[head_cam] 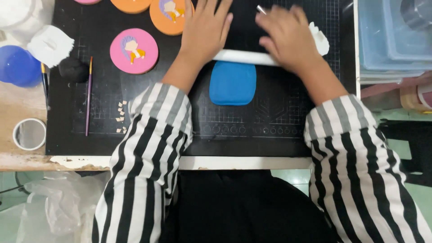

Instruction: Rolling out a piece of blue clay and carefully applying small white decorative shapes to it to create a design.

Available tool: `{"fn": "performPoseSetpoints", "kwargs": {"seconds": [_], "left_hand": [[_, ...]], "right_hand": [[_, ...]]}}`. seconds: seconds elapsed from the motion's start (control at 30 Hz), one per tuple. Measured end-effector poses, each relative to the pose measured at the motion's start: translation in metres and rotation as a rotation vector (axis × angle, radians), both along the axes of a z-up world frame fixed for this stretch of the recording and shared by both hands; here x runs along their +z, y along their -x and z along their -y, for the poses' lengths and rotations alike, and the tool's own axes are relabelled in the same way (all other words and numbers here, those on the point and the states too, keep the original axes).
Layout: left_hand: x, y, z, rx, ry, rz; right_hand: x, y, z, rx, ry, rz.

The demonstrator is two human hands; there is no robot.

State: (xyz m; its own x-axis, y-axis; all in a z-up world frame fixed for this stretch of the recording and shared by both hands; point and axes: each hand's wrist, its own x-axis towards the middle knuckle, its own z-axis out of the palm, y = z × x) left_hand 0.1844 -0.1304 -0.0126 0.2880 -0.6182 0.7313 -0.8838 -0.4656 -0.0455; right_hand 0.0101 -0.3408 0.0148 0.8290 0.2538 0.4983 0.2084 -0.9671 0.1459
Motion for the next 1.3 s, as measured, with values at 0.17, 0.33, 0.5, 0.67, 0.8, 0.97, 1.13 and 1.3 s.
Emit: {"fn": "performPoseSetpoints", "kwargs": {"seconds": [0.17,0.33,0.5,0.67,0.8,0.97,1.13,1.3], "left_hand": [[-0.010,0.036,-0.055,-0.060,-0.266,0.008],[-0.007,0.032,-0.052,-0.007,-0.217,0.030],[0.007,0.044,-0.059,0.101,-0.475,-0.378],[0.006,0.021,-0.011,0.160,-0.139,-0.153],[0.007,0.045,-0.030,0.145,-0.497,-0.488],[0.011,0.087,-0.070,0.126,-0.688,-0.731],[-0.020,0.110,-0.091,0.123,-0.580,-0.595],[-0.008,0.135,-0.116,0.108,-0.499,-0.500]], "right_hand": [[-0.021,0.064,-0.015,-0.117,0.062,-0.337],[-0.016,0.050,-0.029,-0.155,-0.004,-0.198],[-0.004,0.061,-0.057,-0.142,0.025,-0.298],[-0.006,0.036,-0.047,-0.238,-0.141,-0.145],[-0.007,0.040,-0.083,-0.500,-0.318,-0.587],[-0.026,0.105,-0.117,-0.434,-0.093,-0.338],[-0.025,0.138,-0.141,-0.387,0.022,-0.149],[-0.022,0.163,-0.157,-0.392,0.048,-0.118]]}}
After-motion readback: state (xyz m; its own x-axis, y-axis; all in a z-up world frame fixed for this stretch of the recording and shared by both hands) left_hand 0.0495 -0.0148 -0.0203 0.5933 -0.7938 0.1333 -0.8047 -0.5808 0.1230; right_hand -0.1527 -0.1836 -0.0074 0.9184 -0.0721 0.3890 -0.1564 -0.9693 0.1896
